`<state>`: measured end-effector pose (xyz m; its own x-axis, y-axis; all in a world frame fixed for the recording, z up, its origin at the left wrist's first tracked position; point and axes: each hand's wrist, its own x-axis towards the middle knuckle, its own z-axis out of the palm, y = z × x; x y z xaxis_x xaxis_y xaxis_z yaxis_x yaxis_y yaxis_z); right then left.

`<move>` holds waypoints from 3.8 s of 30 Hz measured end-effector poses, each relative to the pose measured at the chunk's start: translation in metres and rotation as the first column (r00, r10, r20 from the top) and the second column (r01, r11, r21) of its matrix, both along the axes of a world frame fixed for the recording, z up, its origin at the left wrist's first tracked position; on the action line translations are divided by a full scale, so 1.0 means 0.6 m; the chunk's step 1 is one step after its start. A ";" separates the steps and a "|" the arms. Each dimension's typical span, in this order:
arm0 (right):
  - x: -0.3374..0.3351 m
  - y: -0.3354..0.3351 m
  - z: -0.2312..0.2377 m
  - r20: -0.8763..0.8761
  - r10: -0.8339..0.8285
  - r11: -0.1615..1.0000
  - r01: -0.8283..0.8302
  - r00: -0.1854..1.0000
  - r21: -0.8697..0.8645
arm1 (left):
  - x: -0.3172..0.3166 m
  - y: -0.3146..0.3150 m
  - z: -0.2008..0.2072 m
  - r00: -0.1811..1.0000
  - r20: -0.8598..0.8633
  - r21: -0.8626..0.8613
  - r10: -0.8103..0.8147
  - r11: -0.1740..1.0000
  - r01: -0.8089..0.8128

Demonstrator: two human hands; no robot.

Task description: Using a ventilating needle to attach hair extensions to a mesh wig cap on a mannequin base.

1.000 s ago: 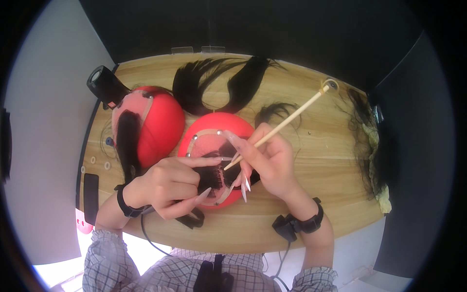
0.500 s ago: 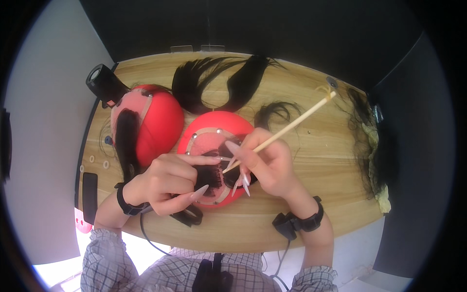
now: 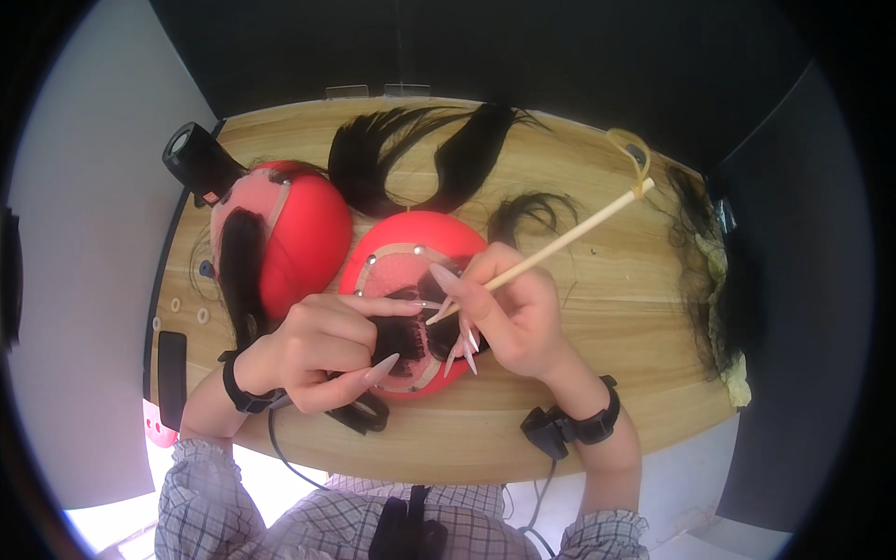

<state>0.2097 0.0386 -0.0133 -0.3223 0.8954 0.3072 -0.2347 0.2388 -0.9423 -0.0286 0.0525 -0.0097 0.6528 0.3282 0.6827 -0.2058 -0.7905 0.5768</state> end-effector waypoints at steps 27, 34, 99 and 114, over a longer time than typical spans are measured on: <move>0.001 0.002 0.008 0.023 0.034 0.989 -0.031 0.999 -0.145 | -0.003 -0.006 0.001 1.000 -0.004 -0.032 0.019 0.999 -0.019; 0.000 0.004 0.002 0.003 0.033 0.992 -0.032 0.999 -0.124 | -0.007 -0.007 0.026 0.983 0.054 0.038 0.175 0.983 -0.177; -0.048 0.015 0.093 0.084 -0.171 0.985 0.172 0.982 0.001 | 0.012 0.007 0.110 0.875 -0.262 -0.175 0.408 0.871 -0.459; -0.084 -0.006 0.074 0.015 -0.465 0.827 0.429 0.885 0.364 | 0.009 0.033 0.089 0.760 -0.012 -0.316 0.650 0.718 -0.619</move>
<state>0.1593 0.0351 0.0312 0.0430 0.7936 0.6069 0.0656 0.6039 -0.7944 -0.0232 0.0725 0.0438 0.1582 0.8293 0.5360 0.2196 -0.5588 0.7997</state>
